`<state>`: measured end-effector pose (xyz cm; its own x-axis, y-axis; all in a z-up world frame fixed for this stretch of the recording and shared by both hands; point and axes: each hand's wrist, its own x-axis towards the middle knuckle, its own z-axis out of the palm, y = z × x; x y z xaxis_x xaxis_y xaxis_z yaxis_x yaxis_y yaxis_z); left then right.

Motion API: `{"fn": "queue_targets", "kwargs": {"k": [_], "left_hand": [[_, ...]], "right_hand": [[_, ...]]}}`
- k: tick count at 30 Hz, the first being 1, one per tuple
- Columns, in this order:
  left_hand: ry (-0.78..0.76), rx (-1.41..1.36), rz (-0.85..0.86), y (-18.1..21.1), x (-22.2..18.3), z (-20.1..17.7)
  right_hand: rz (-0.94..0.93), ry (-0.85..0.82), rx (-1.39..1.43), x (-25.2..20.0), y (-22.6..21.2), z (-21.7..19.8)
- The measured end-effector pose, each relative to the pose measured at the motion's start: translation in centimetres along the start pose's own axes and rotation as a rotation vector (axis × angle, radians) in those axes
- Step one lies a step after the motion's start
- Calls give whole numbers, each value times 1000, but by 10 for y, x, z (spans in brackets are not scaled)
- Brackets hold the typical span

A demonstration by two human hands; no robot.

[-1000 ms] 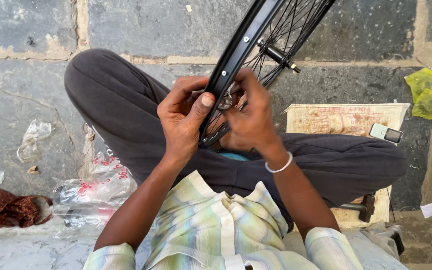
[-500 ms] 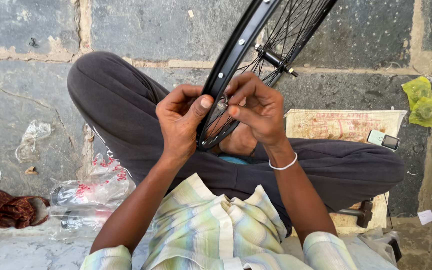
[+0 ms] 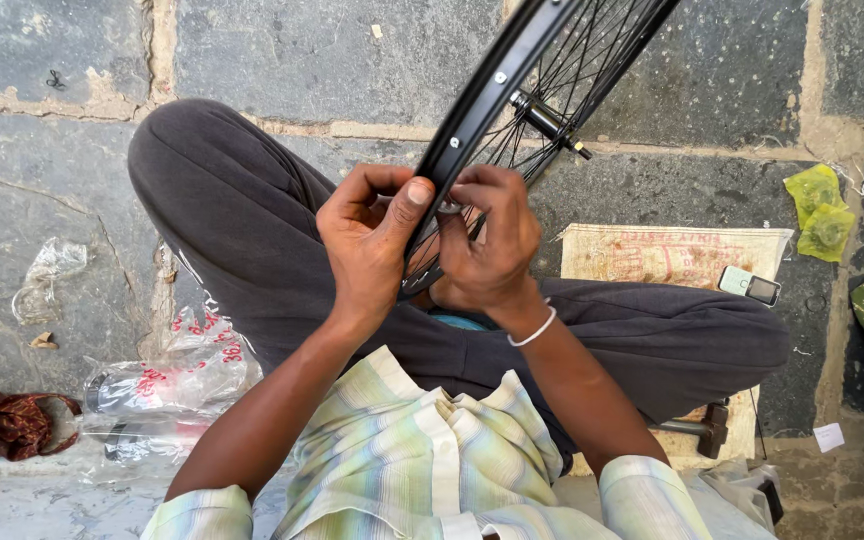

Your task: The person sits on the floor and inserts metal nipples into holes in a bicycle rim, threading them onto spokes by hand. They rotate the rim to access different holes and pick up small parts from the ground one at a time.

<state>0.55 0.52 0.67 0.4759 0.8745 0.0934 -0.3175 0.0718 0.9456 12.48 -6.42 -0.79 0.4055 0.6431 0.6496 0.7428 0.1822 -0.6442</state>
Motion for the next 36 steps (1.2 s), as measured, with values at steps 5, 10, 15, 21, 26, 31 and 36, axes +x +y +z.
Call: {"fn": "queue_targets", "kwargs": {"k": [5, 10, 15, 21, 26, 31, 36], "left_hand": [[-199, 142, 112, 10, 6, -10], [-80, 87, 106, 0, 2, -3], [-252, -23, 54, -6, -4, -13], [-278, -31, 131, -1, -2, -9], [-273, -18, 122, -6, -5, -10], [-234, -74, 79, -3, -5, -7], [-183, -20, 143, 8, -5, -2]], "right_hand": [[-175, 63, -22, 0, -12, 6], [-89, 0, -80, -4, 6, -2], [-84, 36, 23, -37, 9, -2], [41, -5, 265, -38, 26, -14], [12, 1, 255, -43, 25, -14], [-20, -28, 195, -35, 22, -13], [100, -125, 129, -20, 17, -16]]}}
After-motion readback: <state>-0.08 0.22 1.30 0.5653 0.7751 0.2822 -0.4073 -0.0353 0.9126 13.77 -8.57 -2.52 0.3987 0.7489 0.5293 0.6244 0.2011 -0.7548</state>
